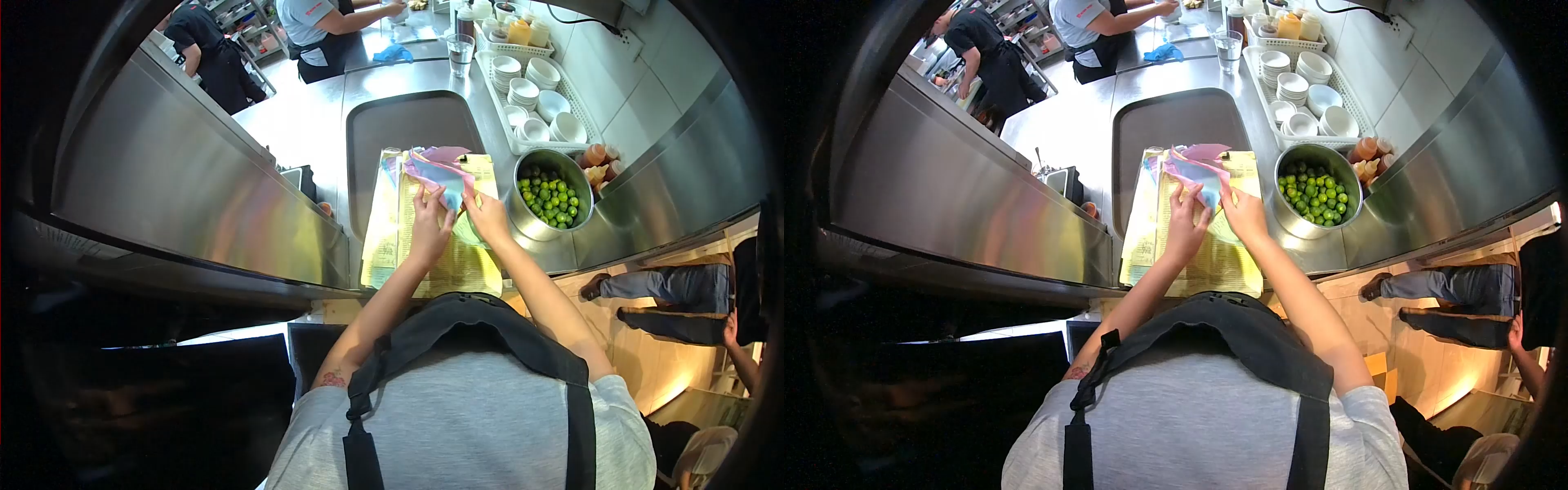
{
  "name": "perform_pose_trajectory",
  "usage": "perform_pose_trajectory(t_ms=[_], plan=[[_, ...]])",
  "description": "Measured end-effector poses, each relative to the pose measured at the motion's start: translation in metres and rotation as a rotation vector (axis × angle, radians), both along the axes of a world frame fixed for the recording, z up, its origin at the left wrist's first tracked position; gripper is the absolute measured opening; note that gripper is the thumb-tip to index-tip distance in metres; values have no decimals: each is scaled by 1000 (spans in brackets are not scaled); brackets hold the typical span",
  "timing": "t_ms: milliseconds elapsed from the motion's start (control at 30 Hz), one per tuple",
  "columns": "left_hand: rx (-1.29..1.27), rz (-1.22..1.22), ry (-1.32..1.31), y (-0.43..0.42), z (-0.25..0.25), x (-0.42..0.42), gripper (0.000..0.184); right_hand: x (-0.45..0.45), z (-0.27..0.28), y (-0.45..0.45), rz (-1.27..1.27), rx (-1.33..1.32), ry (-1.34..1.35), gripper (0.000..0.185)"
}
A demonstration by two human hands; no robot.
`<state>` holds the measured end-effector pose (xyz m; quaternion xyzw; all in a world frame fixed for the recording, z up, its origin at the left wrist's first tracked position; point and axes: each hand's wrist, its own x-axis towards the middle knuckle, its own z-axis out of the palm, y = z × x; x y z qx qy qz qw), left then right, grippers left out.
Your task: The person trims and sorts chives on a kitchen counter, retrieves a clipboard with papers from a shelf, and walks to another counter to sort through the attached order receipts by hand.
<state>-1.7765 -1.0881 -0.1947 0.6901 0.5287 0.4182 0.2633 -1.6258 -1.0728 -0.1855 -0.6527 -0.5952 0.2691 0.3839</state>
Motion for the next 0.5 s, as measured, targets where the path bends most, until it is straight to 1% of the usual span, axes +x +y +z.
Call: perform_pose_trajectory(t_ms=[67, 167, 200, 267, 333, 367, 433, 467, 500], plan=[[38, 68, -20, 4, -5, -2, 53, 0, 3, -1, -10, -4, -35, 46], [-89, 121, -259, -2, 6, -7, 51, 4, 0, 4, -15, -32, -88, 50], [30, 163, -242, 0, 3, -8, 50, 4, 1, 4, -8, -36, -110, 52], [132, 230, -124, 4, -3, -13, 50, 5, 1, 2, -1, -35, -117, 57], [109, 255, -130, 10, -10, -21, 49, -1, 11, -3, 6, -22, -89, 63], [34, 246, -195, 18, -14, -25, 50, -3, 13, -3, 0, -46, -118, 65], [-118, 230, -325, 25, -4, -31, 51, -6, 16, -3, -8, -97, -179, 69], [-275, 255, -480, 25, 1, -32, 52, -8, 19, -4, 7, -82, -171, 70], [-322, 241, -536, 27, -1, -36, 51, -9, 25, -7, 22, -66, -165, 72]])
